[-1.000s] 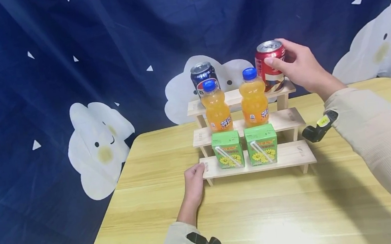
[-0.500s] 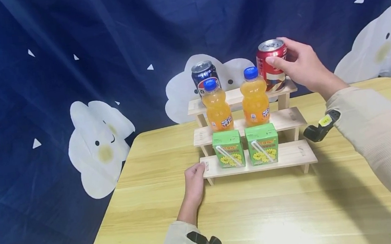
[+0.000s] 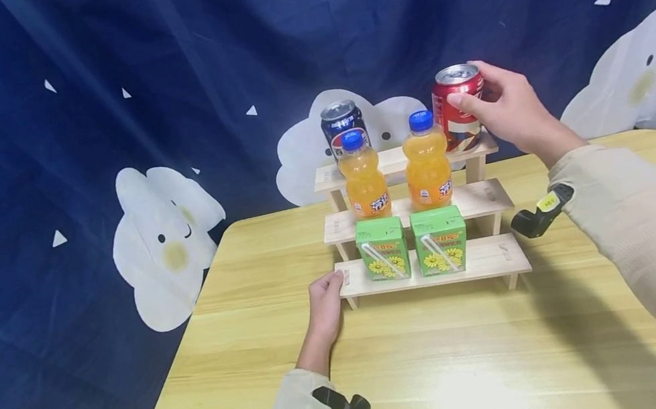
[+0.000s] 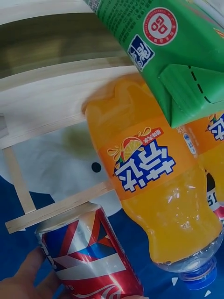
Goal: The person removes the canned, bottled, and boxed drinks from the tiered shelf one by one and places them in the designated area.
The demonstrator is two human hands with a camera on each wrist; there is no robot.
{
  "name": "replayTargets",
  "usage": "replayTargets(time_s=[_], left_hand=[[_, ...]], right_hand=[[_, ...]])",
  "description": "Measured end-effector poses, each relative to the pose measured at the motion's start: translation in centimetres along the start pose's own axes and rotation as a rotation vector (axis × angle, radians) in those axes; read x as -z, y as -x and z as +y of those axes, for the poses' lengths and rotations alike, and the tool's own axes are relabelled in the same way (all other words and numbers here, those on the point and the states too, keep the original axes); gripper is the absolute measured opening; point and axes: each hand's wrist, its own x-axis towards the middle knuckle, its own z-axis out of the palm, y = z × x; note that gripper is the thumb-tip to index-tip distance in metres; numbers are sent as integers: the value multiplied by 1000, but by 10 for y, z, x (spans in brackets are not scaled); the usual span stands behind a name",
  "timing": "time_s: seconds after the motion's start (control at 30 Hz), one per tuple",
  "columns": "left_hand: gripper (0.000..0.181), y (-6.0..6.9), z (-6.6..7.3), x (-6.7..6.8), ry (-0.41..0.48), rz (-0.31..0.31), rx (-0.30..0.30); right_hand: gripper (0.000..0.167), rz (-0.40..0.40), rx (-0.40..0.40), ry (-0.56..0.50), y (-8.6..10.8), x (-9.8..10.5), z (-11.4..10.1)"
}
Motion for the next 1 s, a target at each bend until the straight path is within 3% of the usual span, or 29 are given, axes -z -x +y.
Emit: replayTargets(time_s=[0.43,0.67,1.0], left_hand=[[30,0,0,0,0,3,-8],[29,-15,-24,2,28,17,9],[32,-15,-32,1,-11,34,-80]], right_hand=[[68,20,-25,22,2,5,2],[67,27,-29,18,5,9,4],[69,35,-47,18,7,15,7]])
